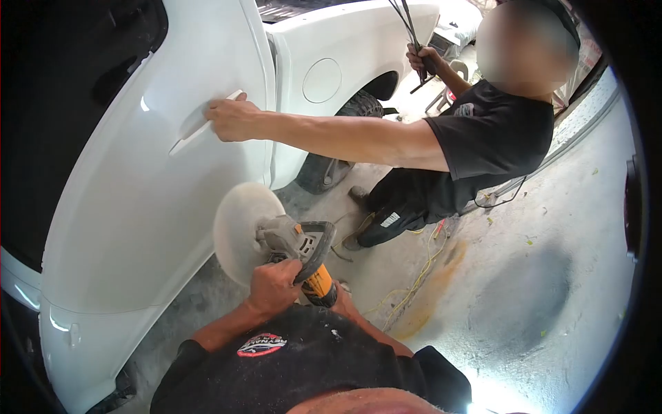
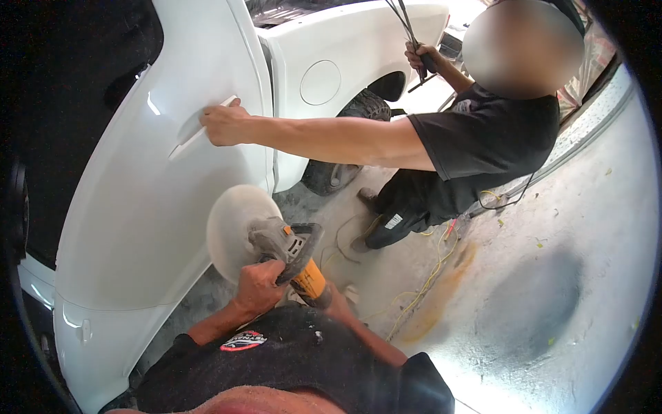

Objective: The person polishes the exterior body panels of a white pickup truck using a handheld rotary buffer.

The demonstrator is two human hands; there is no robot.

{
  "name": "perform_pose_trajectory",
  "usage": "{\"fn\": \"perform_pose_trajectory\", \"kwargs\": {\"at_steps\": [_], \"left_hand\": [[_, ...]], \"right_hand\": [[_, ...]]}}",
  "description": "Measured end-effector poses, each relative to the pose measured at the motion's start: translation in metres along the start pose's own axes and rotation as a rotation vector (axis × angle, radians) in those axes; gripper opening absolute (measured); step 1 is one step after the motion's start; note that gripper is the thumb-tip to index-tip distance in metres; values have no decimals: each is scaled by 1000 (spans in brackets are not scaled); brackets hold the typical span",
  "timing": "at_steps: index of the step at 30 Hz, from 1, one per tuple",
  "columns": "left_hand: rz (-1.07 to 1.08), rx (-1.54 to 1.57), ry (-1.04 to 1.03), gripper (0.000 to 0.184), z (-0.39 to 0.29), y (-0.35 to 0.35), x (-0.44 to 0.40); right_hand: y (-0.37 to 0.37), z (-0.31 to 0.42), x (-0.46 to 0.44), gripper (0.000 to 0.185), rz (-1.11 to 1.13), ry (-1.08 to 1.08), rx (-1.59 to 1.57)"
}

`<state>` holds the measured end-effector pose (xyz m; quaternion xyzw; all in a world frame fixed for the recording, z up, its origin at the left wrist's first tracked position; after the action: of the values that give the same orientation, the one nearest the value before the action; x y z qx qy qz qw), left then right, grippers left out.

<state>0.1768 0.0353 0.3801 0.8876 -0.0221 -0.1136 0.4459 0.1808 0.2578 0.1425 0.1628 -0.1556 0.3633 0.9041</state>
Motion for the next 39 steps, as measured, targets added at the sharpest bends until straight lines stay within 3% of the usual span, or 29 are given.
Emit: {"fn": "perform_pose_trajectory", "kwargs": {"at_steps": [2,5,7,12,14,15,20,22,24,30,33,39], "left_hand": [[-22,-7,7,23,-11,-9,-1],[-33,1,11,22,-19,-29,-8],[-67,0,56,22,-22,-49,-16],[88,38,190,21,-63,-110,-56],[100,17,181,21,-66,-134,-69],[125,62,163,20,-63,-101,-67],[232,133,135,22,-68,-111,-98],[267,179,96,24,-53,-109,-103],[328,123,68,26,-32,-106,-113],[302,263,53,29,-9,-96,-125],[69,350,-146,30,-13,-107,-134],[319,330,101,28,-29,-146,-140]], "right_hand": [[3,-42,-7,98,38,47,-58],[37,10,10,100,79,-78,21],[56,-20,5,101,36,221,70],[123,-56,35,99,25,56,42],[138,-71,33,98,34,72,-4],[125,-34,40,99,-35,165,56],[139,-48,42,94,-49,-179,47],[136,-53,36,94,-147,-147,124],[136,-42,25,94,-130,-239,95],[140,-5,29,95,-165,-203,166],[148,-34,31,96,-146,-191,162],[185,-50,57,98,-122,-285,185]]}}
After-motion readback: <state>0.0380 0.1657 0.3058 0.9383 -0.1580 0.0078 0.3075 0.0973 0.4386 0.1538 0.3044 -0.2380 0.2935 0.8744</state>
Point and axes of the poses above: each hand's wrist, its own x-axis away from the middle knuckle, its own y-axis out of the back of the hand, z = x × y, the point moved 3 cm from there along -x, towards the middle knuckle, and after that the axes turned 8 degrees about z, right-handed, at the moved point
